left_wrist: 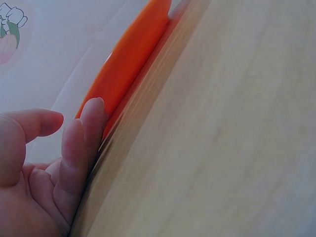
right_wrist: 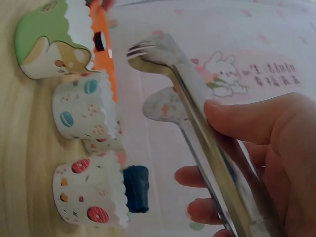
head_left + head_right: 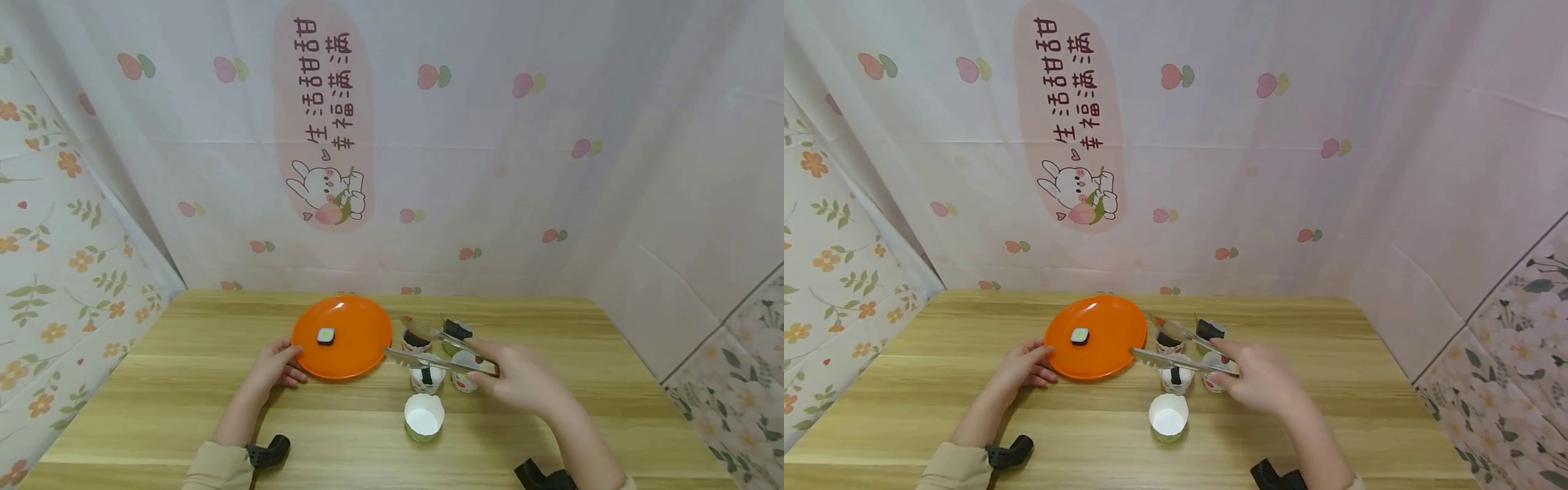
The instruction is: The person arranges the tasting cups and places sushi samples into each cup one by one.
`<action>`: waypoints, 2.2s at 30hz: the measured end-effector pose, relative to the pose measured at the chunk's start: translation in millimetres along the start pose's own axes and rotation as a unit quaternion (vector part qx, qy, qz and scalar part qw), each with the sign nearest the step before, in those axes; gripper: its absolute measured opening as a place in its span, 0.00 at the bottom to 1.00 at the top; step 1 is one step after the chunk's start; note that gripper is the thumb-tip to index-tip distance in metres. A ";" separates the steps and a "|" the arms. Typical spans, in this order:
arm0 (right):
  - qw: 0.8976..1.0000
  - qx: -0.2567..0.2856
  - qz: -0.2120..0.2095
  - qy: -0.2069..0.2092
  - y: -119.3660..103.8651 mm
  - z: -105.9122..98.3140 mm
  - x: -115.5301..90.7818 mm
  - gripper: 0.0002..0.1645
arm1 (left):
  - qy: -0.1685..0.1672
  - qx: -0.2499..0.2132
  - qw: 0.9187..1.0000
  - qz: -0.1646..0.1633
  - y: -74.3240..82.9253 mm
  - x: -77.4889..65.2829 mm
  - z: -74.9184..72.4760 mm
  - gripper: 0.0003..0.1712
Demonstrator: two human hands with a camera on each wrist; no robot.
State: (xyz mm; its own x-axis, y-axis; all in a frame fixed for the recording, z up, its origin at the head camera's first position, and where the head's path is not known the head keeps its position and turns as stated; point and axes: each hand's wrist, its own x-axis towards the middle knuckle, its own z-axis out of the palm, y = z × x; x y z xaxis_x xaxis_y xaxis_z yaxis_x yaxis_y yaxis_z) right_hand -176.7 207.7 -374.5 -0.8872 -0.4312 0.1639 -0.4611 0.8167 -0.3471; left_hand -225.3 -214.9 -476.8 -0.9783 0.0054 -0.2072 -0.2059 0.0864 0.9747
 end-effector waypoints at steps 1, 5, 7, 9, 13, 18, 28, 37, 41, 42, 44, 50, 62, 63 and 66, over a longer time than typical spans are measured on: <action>1.000 0.001 -0.001 0.000 -2.2 1.3 1.6 0.31 | 0.001 0.000 1.000 -0.001 -0.1 0.0 -0.1 0.24; 1.000 -0.004 -0.004 0.000 -9.7 5.9 7.9 0.32 | 0.002 -0.001 1.000 -0.002 -0.7 0.6 -0.5 0.24; 1.000 -0.008 -0.005 0.000 -12.1 8.3 10.9 0.32 | 0.004 -0.002 1.000 -0.002 -0.9 0.9 -0.5 0.24; 1.000 -0.010 -0.008 0.001 -14.3 10.8 13.5 0.32 | 0.001 0.000 1.000 0.001 -1.6 1.6 -0.9 0.25; 1.000 -0.010 -0.014 0.001 -18.0 14.8 18.7 0.32 | -0.005 0.000 1.000 0.005 -1.4 1.3 -0.9 0.25; 0.999 -0.023 -0.030 -0.001 -21.8 18.7 23.7 0.33 | 0.000 0.003 1.000 0.002 -0.4 1.0 -0.6 0.25; 0.997 -0.049 -0.053 -0.011 -31.0 21.5 35.1 0.44 | 0.003 0.000 1.000 -0.008 -3.8 5.8 -1.5 0.26; 0.996 -0.053 -0.060 -0.030 -35.9 24.4 49.6 0.40 | 0.006 0.004 1.000 -0.006 0.5 2.5 0.7 0.27; 0.997 -0.038 -0.058 -0.045 -37.1 25.2 54.3 0.38 | 0.005 0.002 1.000 -0.005 -0.1 3.4 0.7 0.27; 0.996 -0.035 -0.060 -0.048 -37.3 25.5 55.7 0.38 | 0.005 0.002 1.000 -0.005 -0.2 3.6 0.7 0.27; 0.996 -0.038 -0.066 -0.050 -37.5 26.8 58.7 0.37 | 0.003 0.002 1.000 -0.004 -0.6 3.6 0.4 0.28; 0.995 -0.044 -0.074 -0.055 -39.8 30.0 67.9 0.34 | 0.008 0.000 1.000 -0.008 -0.3 2.2 0.7 0.29; 0.994 -0.062 -0.062 -0.072 -51.5 34.5 84.4 0.30 | 0.008 -0.003 1.000 -0.003 -1.9 3.1 0.0 0.29; 0.993 -0.064 -0.061 -0.074 -52.3 35.3 86.0 0.30 | 0.008 -0.004 1.000 -0.003 -2.3 3.4 -0.1 0.29; 0.993 -0.060 -0.062 -0.080 -55.6 37.1 89.3 0.31 | 0.008 -0.004 1.000 -0.003 -2.3 3.2 0.0 0.28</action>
State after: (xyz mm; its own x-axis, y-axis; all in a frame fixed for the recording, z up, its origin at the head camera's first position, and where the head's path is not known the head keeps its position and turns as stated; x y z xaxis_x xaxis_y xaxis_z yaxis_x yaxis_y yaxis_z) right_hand -229.7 109.6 -374.8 -0.8145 -0.5784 0.0453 -0.5730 0.7899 -0.2186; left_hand -228.0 -215.1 -479.8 -0.9772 -0.0119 -0.2120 -0.2123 0.0791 0.9740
